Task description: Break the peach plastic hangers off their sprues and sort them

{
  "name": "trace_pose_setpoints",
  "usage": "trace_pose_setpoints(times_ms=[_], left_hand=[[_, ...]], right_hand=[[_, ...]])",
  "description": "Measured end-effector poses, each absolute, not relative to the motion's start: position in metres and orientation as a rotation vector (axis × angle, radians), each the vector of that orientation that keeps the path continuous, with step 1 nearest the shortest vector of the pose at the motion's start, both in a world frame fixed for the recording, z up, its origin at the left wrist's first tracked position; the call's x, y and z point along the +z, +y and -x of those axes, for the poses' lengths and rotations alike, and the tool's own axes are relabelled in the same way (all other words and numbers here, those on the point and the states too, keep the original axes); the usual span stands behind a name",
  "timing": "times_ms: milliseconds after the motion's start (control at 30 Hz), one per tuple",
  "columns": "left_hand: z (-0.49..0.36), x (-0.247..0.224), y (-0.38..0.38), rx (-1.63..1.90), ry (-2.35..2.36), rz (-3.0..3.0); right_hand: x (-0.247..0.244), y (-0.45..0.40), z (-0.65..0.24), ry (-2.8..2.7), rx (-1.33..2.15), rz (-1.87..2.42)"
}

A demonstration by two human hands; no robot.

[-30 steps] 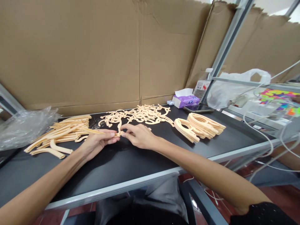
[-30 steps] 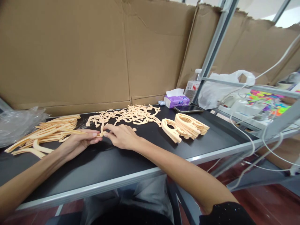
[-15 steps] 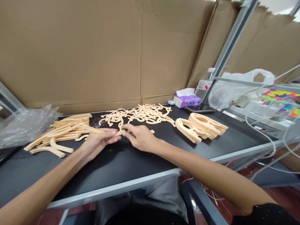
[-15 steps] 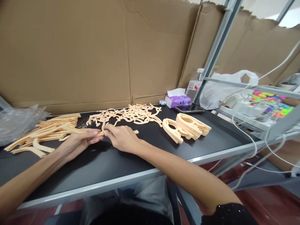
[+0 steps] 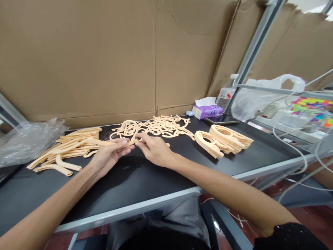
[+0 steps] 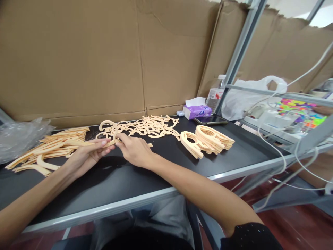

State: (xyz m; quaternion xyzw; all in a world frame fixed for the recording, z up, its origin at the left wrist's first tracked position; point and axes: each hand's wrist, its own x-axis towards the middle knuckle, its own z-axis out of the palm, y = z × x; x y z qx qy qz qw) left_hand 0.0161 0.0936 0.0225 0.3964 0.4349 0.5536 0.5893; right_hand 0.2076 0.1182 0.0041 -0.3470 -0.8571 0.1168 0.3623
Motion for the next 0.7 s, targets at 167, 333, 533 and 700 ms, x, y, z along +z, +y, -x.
trace_pose_setpoints(times_ms=[167,333,533,700], left_hand=[[-0.009,0.026,0.098,1.339,1.032,-0.964],[0.013,0.032,0.109,1.639,1.185,-0.956],[0.019,0.029,0.111,1.767,1.374,-1.420],[0.007,0.016,0.101,1.269,1.639,-2.149]], right_hand=[[0.002,0.129,-0.210,-2.079,0.366,0.935],[0.000,0.136,-0.215,-1.979,0.375,1.051],[-0.001,0.138,-0.214,-1.930,0.433,1.018],[-0.003,0.139,-0.211,-1.917,0.511,0.975]])
